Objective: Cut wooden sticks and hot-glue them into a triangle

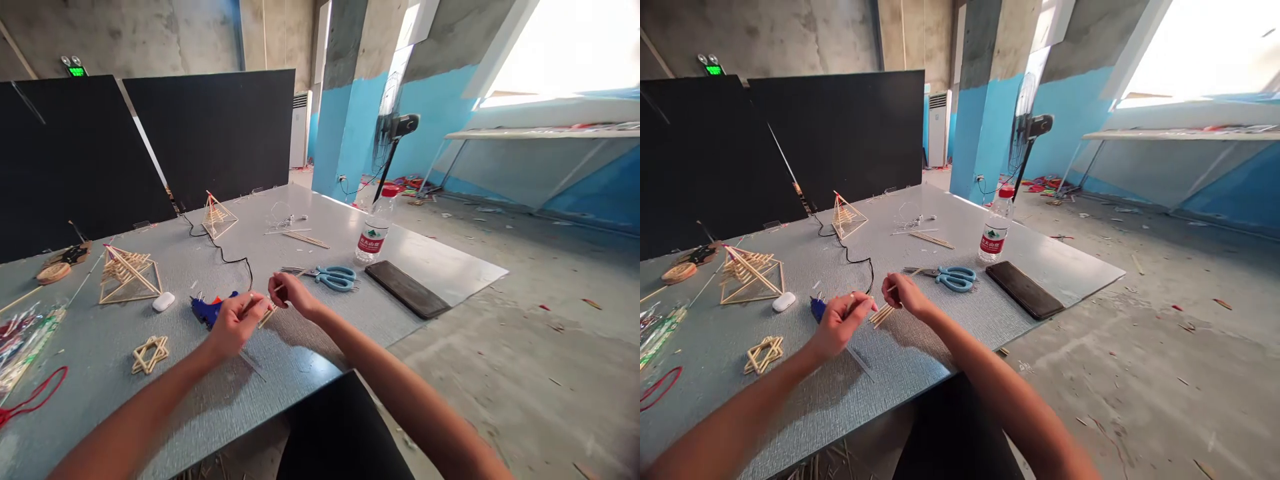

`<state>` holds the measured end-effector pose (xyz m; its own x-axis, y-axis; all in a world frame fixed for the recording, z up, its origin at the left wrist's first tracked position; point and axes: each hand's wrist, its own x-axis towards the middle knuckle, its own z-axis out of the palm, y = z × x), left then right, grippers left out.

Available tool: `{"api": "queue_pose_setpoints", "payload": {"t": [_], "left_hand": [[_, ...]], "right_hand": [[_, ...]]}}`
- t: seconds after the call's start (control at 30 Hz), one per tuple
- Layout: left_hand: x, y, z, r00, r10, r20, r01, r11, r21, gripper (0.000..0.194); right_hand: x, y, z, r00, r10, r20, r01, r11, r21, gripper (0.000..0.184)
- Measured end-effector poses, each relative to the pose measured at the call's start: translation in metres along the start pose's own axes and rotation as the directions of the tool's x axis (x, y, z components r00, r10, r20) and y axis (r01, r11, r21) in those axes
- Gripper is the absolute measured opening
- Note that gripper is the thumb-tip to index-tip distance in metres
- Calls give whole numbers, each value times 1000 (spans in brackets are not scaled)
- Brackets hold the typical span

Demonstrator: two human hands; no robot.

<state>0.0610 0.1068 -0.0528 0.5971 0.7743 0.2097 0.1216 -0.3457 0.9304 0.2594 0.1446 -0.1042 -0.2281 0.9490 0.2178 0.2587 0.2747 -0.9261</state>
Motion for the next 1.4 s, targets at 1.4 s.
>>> {"api": "queue_pose_setpoints", "payload": {"t": [1.4], "left_hand": [[-49, -29, 42, 991, -94, -97, 81, 988, -132, 40]], "right_hand": [[-27, 44, -169, 984, 173, 49, -32, 434, -901, 25]]}}
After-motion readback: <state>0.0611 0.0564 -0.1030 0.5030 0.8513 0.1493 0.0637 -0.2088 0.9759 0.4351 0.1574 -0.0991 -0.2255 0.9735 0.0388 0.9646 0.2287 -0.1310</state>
